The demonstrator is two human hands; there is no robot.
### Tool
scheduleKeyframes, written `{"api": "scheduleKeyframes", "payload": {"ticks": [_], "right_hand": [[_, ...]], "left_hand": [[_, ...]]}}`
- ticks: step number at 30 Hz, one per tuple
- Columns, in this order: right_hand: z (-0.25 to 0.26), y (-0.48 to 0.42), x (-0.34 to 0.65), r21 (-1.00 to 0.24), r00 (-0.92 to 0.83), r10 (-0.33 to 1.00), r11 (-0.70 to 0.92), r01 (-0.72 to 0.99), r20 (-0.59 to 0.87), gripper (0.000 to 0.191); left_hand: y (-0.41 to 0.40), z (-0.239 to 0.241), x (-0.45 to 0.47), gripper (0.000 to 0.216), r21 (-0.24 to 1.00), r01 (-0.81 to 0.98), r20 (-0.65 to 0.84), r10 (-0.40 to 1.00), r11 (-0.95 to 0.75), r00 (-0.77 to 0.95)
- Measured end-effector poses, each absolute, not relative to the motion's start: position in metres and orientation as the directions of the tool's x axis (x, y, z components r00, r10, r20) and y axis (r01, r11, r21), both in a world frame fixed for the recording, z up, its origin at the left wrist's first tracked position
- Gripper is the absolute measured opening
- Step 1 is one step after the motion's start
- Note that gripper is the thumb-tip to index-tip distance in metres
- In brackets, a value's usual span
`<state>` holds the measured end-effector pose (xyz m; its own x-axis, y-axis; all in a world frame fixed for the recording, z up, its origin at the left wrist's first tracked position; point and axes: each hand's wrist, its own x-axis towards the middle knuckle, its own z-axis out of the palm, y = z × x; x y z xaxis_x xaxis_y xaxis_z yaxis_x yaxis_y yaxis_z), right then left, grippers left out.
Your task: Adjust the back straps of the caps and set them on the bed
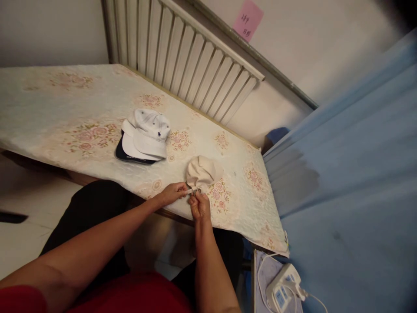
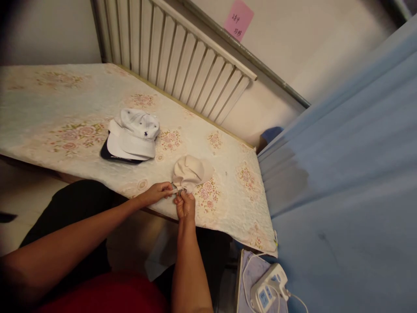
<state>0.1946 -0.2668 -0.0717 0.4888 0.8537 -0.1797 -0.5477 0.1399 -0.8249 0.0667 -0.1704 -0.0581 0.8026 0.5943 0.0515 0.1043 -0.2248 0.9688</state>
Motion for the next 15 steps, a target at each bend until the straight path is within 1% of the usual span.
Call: {"api": "scheduleKeyframes", "payload": {"ticks": [7,12,15], "right_hand": [[-0.075,-0.264,0.192,-0.835,0.522,0.838,0.169,-0.523,-0.157,0.027],[-0.075,-0.264,0.189,-0.838,0.495,0.856,0.158,-0.522,-0.147,0.025],[-0.074,-0.264,0.189,-0.835,0.485,0.865,0.167,-0.525,-0.132,0.023]], "left_hand": [[-0.176,-0.059,0.075,0.03,0.955,0.173,0.048,0.7,-0.242,0.713],[-0.181,-0.064,0.082,0.031,0.933,0.263,0.023,0.772,-0.244,0.635],[-0.183,-0.065,0.084,0.033,0.925,0.286,0.021,0.786,-0.25,0.618]]}}
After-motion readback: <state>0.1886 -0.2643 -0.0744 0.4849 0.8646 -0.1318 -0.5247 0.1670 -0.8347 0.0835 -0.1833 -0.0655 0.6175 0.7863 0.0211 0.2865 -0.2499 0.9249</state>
